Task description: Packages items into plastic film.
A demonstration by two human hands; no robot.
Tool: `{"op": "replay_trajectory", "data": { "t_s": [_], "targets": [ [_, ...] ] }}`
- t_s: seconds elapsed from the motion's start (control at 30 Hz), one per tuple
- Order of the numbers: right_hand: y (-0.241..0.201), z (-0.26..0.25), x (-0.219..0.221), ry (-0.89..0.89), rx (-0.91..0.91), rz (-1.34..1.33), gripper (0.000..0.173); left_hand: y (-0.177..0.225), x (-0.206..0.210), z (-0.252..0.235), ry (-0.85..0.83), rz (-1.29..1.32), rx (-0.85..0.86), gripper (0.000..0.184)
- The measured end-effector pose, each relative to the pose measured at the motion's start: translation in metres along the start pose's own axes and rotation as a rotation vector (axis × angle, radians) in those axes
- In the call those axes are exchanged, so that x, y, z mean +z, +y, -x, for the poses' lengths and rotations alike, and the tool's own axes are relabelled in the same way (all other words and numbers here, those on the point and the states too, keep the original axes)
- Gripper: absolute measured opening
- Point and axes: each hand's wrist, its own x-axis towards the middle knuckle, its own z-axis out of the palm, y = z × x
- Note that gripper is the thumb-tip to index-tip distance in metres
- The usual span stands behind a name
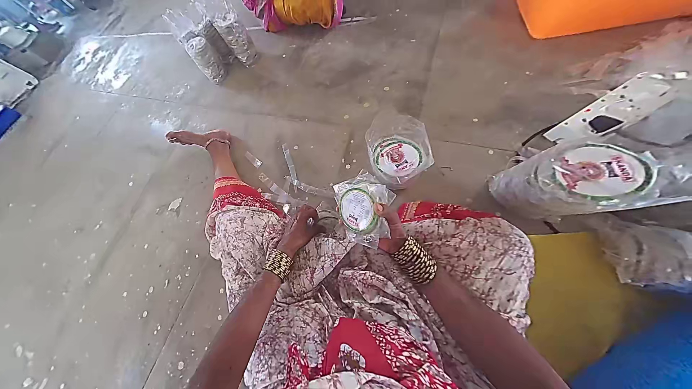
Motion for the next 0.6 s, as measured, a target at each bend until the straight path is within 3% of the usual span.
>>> {"op": "replay_trajectory", "data": {
  "t_s": [0.07,0.13,0.2,0.27,0.37,0.47,0.53,0.6],
  "targets": [
    [0.000,0.001,0.002,-0.001,-0.022,0.013,0.045,0.009,-0.009,0.006,0.141,0.078,-0.072,0.031],
    [0.000,0.003,0.003,0.002,-0.036,0.030,0.043,0.020,-0.019,0.012,0.418,0.265,-0.123,0.030],
    [0.001,0.003,0.004,0.030,-0.036,0.057,0.043,0.031,-0.031,0.013,0.660,0.616,-0.147,0.028],
    [0.001,0.001,0.004,0.065,-0.007,0.065,0.044,0.049,-0.045,0.017,0.780,0.970,-0.198,0.027],
    [0.001,-0.001,0.007,0.114,0.043,0.068,0.038,0.076,-0.050,0.027,0.700,1.225,-0.195,0.013],
    [0.000,0.001,0.015,0.160,0.085,0.126,0.013,0.094,-0.030,0.037,0.486,1.055,-0.186,0.019],
    [0.000,0.004,0.014,0.116,0.118,0.148,0.019,0.101,-0.009,0.036,0.403,0.965,-0.195,0.034],
    [-0.001,0.007,0.013,0.076,0.145,0.189,0.033,0.101,0.012,0.031,0.396,0.953,-0.210,0.032]
  ]
}}
